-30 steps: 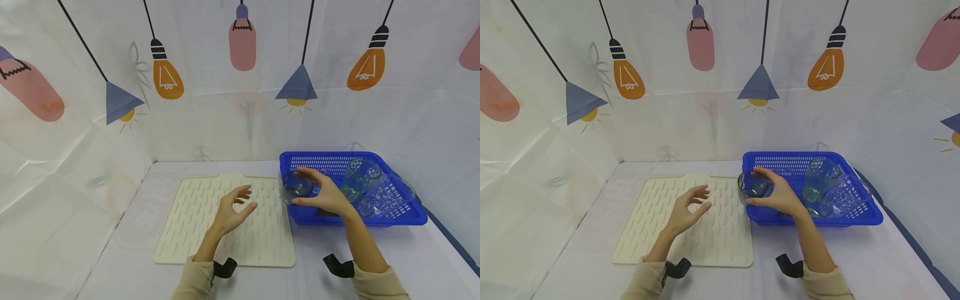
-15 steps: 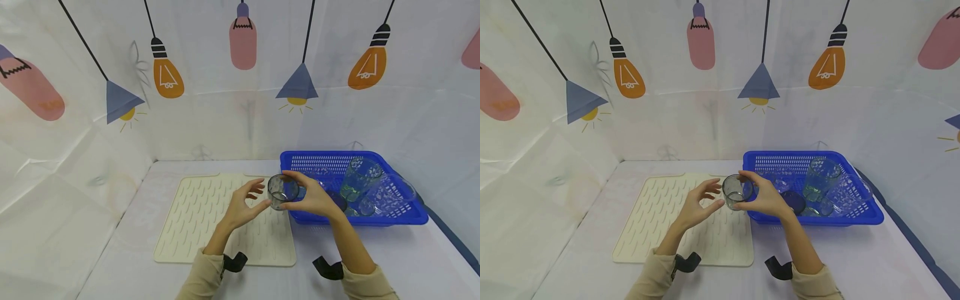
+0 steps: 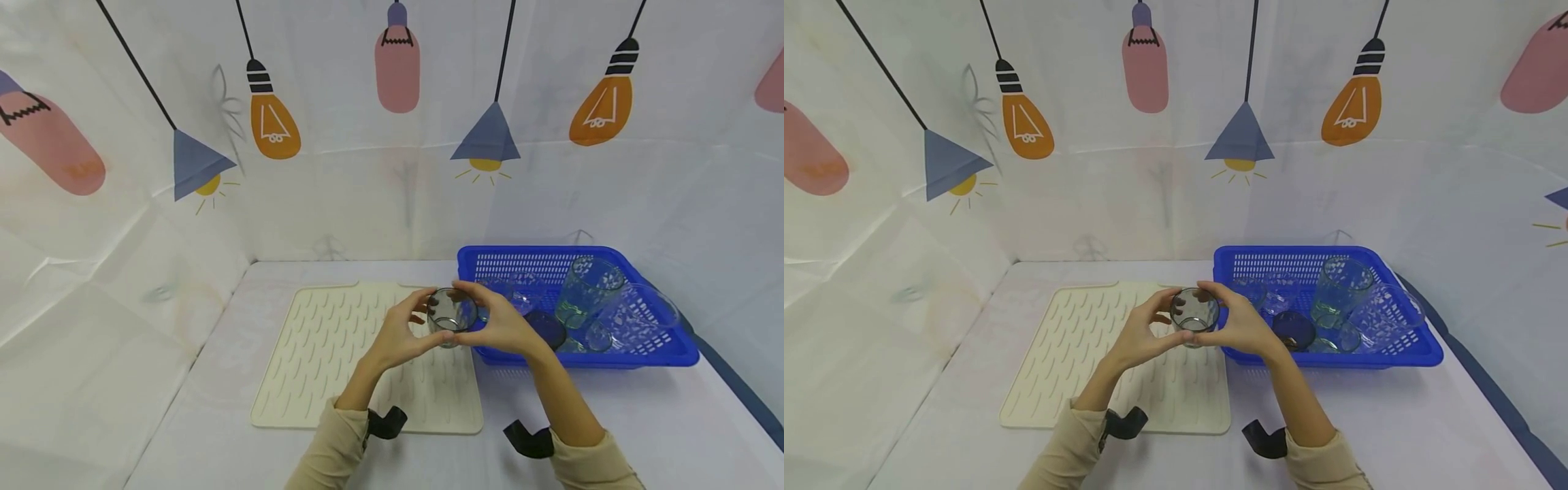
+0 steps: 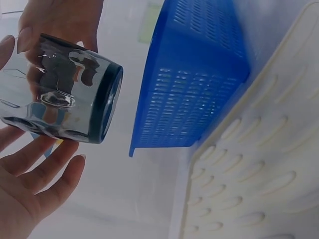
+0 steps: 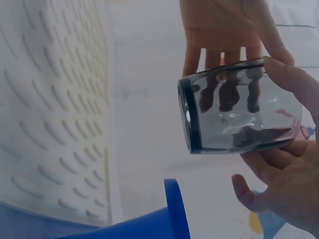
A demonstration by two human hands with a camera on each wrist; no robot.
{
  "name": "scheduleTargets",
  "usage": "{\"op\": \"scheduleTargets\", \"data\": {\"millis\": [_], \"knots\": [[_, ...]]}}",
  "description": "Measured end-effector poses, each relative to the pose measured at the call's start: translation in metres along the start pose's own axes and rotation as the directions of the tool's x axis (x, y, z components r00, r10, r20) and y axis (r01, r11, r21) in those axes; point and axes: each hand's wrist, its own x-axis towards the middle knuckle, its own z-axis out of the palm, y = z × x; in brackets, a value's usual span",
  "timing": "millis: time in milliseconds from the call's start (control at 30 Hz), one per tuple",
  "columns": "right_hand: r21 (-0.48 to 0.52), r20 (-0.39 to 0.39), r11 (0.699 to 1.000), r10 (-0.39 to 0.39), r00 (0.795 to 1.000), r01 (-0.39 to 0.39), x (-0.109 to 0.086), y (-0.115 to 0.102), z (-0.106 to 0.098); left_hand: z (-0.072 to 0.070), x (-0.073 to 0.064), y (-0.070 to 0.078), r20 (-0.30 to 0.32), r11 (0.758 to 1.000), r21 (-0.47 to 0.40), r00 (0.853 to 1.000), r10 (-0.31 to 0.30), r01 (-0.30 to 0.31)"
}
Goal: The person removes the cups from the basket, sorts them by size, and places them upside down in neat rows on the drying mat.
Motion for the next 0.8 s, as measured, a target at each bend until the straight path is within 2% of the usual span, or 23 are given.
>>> {"op": "scheduleTargets", "data": {"millis": [267,400,500,633,800], "knots": [[-0.043,0.000,0.999,-0.012,1.000,0.012,0.000,-0.001,0.005,-0.003,0.003,0.005,0.054,0.996,0.060,0.996,-0.070,0.067],[-0.085,-0.004,0.995,-0.056,0.998,0.055,0.000,0.000,0.009,-0.005,0.002,0.007,0.080,0.993,0.079,0.992,-0.098,0.091],[-0.120,-0.018,0.989,-0.084,0.996,0.081,0.000,-0.001,0.013,-0.006,0.002,0.007,0.085,0.991,0.097,0.991,-0.101,0.093],[-0.145,-0.033,0.986,-0.084,0.996,0.079,0.001,-0.003,0.017,-0.005,0.003,0.009,0.081,0.989,0.118,0.991,-0.103,0.093],[-0.143,-0.029,0.986,-0.087,0.996,0.082,0.003,-0.003,0.021,-0.004,0.005,0.014,0.080,0.982,0.137,0.987,-0.141,0.129]]}}
